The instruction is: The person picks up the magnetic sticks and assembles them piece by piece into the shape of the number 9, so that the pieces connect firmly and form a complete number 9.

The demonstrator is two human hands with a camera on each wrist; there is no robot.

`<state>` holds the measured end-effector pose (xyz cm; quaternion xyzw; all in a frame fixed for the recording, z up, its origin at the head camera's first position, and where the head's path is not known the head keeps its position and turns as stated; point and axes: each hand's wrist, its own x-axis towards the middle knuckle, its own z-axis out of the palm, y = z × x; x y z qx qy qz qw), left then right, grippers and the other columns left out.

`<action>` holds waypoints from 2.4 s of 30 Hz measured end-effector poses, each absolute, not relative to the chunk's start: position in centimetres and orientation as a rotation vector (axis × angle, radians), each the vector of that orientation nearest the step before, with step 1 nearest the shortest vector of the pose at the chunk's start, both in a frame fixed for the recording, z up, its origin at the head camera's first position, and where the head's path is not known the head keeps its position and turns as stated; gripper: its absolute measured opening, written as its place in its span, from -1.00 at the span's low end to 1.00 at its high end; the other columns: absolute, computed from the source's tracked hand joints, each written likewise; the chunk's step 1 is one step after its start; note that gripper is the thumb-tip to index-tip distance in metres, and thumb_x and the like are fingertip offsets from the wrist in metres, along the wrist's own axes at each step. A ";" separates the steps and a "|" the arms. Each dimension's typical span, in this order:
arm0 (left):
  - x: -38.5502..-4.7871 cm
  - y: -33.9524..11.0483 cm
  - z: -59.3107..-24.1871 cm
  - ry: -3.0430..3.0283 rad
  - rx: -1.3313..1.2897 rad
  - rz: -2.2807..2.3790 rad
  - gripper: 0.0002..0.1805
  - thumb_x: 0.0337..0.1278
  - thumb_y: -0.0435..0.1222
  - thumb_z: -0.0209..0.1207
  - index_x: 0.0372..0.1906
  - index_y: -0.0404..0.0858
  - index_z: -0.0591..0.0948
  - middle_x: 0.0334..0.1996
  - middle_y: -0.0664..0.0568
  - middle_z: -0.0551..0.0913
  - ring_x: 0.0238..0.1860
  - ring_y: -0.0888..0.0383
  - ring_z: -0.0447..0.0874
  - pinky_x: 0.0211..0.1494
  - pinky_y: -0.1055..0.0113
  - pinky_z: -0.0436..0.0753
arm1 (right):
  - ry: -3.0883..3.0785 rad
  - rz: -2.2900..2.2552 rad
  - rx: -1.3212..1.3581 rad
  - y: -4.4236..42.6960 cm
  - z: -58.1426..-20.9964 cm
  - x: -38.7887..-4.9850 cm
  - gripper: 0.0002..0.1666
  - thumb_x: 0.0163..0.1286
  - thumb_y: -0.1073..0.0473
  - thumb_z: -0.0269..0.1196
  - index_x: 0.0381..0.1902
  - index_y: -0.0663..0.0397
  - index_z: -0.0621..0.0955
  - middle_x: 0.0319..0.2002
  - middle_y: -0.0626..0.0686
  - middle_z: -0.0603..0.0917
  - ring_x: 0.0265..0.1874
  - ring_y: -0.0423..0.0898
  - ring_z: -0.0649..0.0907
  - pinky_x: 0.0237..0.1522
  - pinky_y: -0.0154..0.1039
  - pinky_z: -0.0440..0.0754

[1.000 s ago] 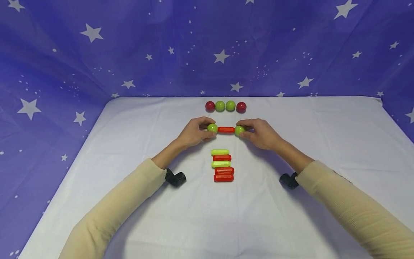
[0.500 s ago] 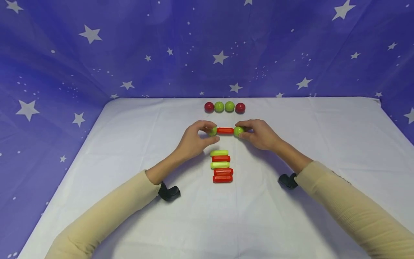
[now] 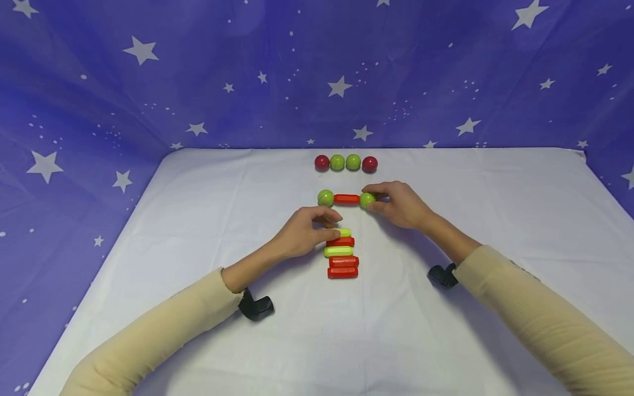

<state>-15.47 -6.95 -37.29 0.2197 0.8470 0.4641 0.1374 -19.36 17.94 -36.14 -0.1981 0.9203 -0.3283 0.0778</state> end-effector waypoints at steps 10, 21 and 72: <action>-15.7 -6.8 -37.7 2.437 0.676 1.314 -0.81 0.24 -0.41 0.25 -0.06 -0.28 0.67 -0.25 0.03 0.66 -0.30 0.11 0.56 -0.30 0.32 0.63 | 2.746 -0.980 -0.597 18.0 -36.0 -19.3 -0.52 0.36 0.35 0.26 0.23 0.30 0.55 0.07 0.23 0.65 0.09 0.16 0.59 0.22 0.10 0.48; -16.6 -7.8 -37.7 2.470 0.580 1.333 -0.85 0.25 -0.42 0.25 -0.10 -0.28 0.67 -0.29 0.00 0.65 -0.43 0.11 0.55 -0.43 0.30 0.64 | 2.741 -0.972 -0.560 18.1 -36.1 -19.3 -0.51 0.36 0.35 0.26 0.25 0.28 0.54 0.09 0.21 0.64 0.10 0.14 0.58 0.23 0.08 0.47; -16.8 -8.5 -37.3 2.302 0.382 1.504 -0.61 0.23 -0.46 0.15 0.16 -0.28 0.59 -0.19 -0.15 0.50 -0.41 0.07 0.60 -0.30 0.25 0.73 | 2.751 -0.968 -0.537 17.7 -36.1 -19.3 -0.51 0.37 0.36 0.25 0.25 0.28 0.53 0.09 0.22 0.64 0.09 0.14 0.58 0.23 0.09 0.48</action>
